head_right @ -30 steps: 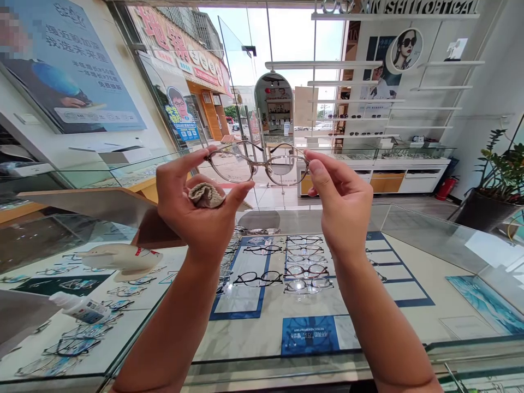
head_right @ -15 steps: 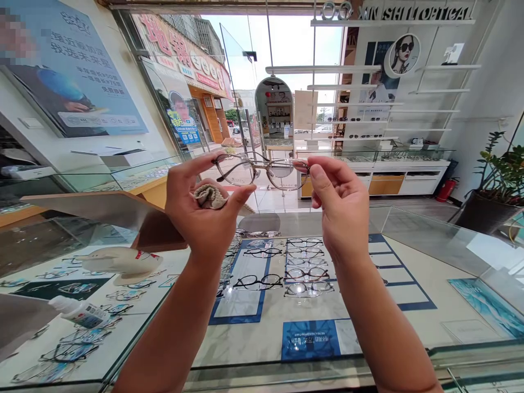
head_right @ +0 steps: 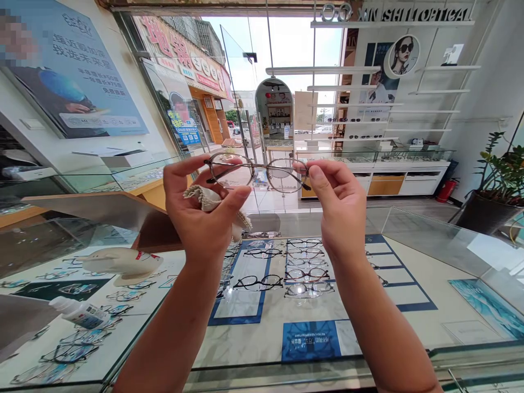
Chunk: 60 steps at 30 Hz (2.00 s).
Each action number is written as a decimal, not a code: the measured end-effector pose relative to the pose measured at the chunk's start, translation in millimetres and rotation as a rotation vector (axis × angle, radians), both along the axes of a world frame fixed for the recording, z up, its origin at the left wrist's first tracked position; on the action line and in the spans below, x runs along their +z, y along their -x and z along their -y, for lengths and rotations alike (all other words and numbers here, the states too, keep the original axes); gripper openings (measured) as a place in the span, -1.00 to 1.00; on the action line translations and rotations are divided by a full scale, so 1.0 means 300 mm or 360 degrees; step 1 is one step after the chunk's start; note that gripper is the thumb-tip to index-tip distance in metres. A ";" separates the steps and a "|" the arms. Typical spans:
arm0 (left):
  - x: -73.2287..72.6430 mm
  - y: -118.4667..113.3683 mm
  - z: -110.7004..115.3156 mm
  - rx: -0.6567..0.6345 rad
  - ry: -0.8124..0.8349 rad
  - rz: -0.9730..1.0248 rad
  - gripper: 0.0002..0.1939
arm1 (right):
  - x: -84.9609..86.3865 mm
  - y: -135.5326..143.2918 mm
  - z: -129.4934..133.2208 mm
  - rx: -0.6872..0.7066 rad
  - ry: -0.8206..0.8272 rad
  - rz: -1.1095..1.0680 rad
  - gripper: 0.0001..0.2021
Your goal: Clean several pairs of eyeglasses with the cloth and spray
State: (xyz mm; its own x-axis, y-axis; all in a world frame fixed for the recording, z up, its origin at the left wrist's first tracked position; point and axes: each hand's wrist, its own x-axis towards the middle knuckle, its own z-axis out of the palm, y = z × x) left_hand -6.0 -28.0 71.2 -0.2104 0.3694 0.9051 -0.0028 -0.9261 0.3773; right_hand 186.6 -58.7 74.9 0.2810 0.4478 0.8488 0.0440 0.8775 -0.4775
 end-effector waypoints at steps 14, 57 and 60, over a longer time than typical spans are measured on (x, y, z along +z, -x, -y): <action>0.016 -0.016 0.036 -0.0469 0.0433 0.0311 -0.40 | 0.011 0.010 0.032 0.0048 0.0159 -0.0039 -0.82; -0.403 0.317 -0.228 0.0977 0.1282 -0.0670 -0.71 | -0.411 0.134 -0.082 -0.0430 0.0136 0.1201 -0.86; -0.434 0.337 -0.253 0.1004 0.1274 -0.0758 -0.69 | -0.496 0.161 -0.119 -0.0340 0.0243 0.1520 -0.83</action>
State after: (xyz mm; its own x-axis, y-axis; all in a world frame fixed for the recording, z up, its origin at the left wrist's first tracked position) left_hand -107.1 47.9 -59.0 -0.2611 0.8300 0.4928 0.6838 -0.2013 0.7014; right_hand 138.2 -22.8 -73.9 -0.4036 0.5911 0.6984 0.6199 0.7381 -0.2664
